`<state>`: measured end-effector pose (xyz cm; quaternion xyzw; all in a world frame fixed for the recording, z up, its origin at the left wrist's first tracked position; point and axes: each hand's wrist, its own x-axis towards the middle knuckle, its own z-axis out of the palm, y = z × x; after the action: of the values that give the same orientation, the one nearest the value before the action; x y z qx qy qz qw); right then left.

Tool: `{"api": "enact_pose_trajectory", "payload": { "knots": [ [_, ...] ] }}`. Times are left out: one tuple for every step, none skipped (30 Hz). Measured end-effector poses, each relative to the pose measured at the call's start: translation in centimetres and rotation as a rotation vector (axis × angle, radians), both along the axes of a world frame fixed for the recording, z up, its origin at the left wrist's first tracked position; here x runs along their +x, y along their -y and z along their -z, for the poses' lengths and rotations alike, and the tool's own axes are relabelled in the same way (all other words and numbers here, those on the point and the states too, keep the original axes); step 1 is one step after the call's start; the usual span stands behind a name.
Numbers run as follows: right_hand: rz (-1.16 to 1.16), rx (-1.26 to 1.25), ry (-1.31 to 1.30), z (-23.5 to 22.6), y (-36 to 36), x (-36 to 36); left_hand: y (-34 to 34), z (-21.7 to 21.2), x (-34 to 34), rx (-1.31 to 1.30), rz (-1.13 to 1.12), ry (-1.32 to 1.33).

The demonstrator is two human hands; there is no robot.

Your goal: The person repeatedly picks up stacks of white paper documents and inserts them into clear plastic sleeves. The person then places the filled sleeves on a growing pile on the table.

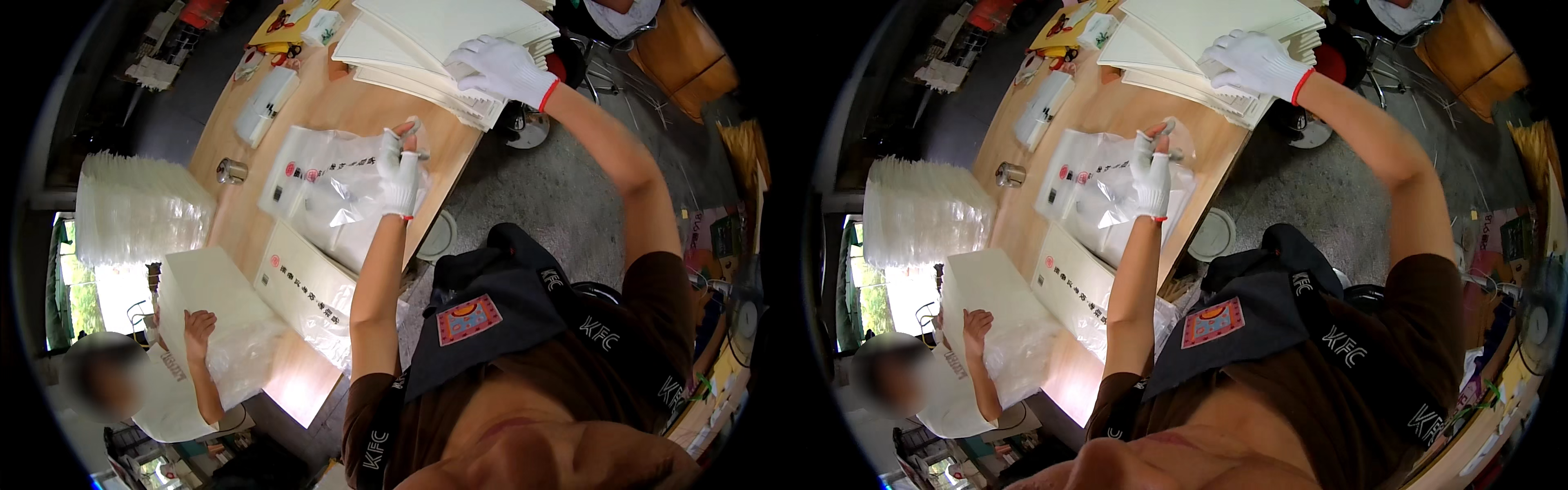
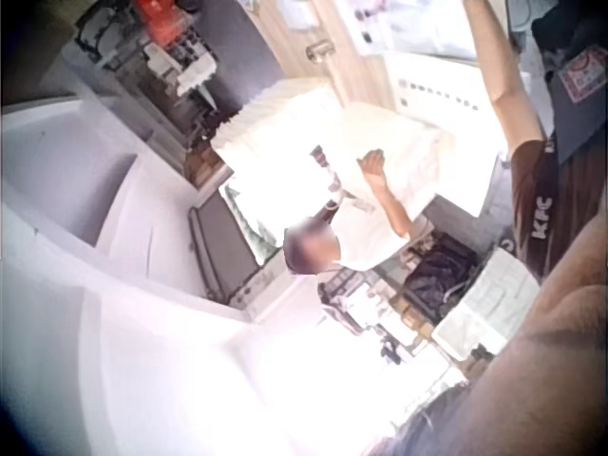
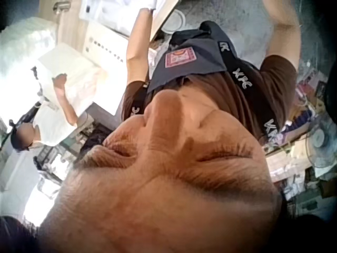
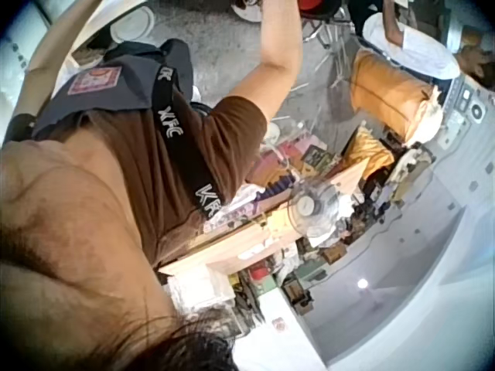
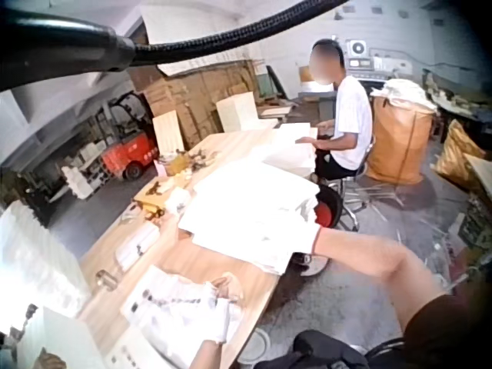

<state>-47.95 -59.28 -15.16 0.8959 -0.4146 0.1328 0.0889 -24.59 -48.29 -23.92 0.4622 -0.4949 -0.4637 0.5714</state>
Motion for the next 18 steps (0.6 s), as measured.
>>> {"api": "enact_pose_trajectory", "payload": {
  "knots": [
    [-0.009, -0.024, -0.074, 0.1, 0.7, -0.1, 0.9, 0.3, -0.3, -0.009, 0.008, -0.009],
    [-0.018, -0.049, -0.149, 0.6, 1.5, 0.0, 1.7, 0.5, -0.6, -0.019, 0.015, -0.018],
    [-0.02, -0.071, -0.219, 1.0, 2.3, -0.1, 2.4, 0.1, -1.0, -0.026, 0.028, -0.023],
    [-0.081, -0.141, -0.257, 1.2, 3.1, -0.6, 3.0, -0.3, -1.5, -0.005, 0.051, -0.007],
    [-0.14, -0.213, -0.296, 1.2, 3.9, -1.2, 3.6, -0.7, -2.0, 0.015, 0.074, 0.008],
    [-0.205, -0.282, -0.338, 1.3, 4.4, -1.3, 3.9, -1.2, -2.2, 0.039, 0.092, 0.019],
    [-0.25, -0.308, -0.297, 0.7, 4.0, -1.1, 4.0, -2.3, -2.6, 0.111, 0.137, -0.083],
    [-0.294, -0.334, -0.256, 0.5, 3.1, -0.9, 4.0, -3.6, -3.1, 0.182, 0.183, -0.186],
    [-0.349, -0.364, -0.215, -0.2, 1.6, -0.1, 4.0, -4.5, -3.2, 0.247, 0.218, -0.292],
    [-0.437, -0.372, -0.138, -0.8, -0.9, 0.7, 4.2, -4.2, -3.2, 0.257, 0.125, -0.418],
    [-0.522, -0.374, -0.058, -1.3, -4.1, 1.3, 4.4, -3.6, -3.4, 0.269, 0.033, -0.542],
    [-0.566, -0.278, 0.092, -1.6, -6.7, 1.8, 4.4, -3.4, -3.3, 0.278, -0.058, -0.661],
    [-0.587, -0.181, 0.238, -2.0, -8.4, 1.6, 4.0, -4.0, -2.9, 0.287, 0.002, -0.461],
    [-0.461, -0.03, 0.268, -3.8, -9.4, 0.5, 2.4, -5.2, -1.2, 0.294, 0.044, -0.26],
    [-0.331, 0.123, 0.29, -5.2, -10.0, -1.3, 0.8, -6.3, 0.5, 0.302, 0.09, -0.062],
    [-0.023, 0.264, 0.273, -4.8, -9.7, -2.9, -0.2, -6.0, 2.9, 0.412, 0.107, -0.131],
    [0.285, 0.395, 0.217, -4.5, -9.3, -4.4, -0.9, -5.9, 5.3, 0.517, 0.124, -0.205],
    [0.243, 0.523, 0.326, -2.6, -8.3, -5.8, -1.5, -6.6, 6.8, 0.517, 0.189, -0.134]
  ]
}}
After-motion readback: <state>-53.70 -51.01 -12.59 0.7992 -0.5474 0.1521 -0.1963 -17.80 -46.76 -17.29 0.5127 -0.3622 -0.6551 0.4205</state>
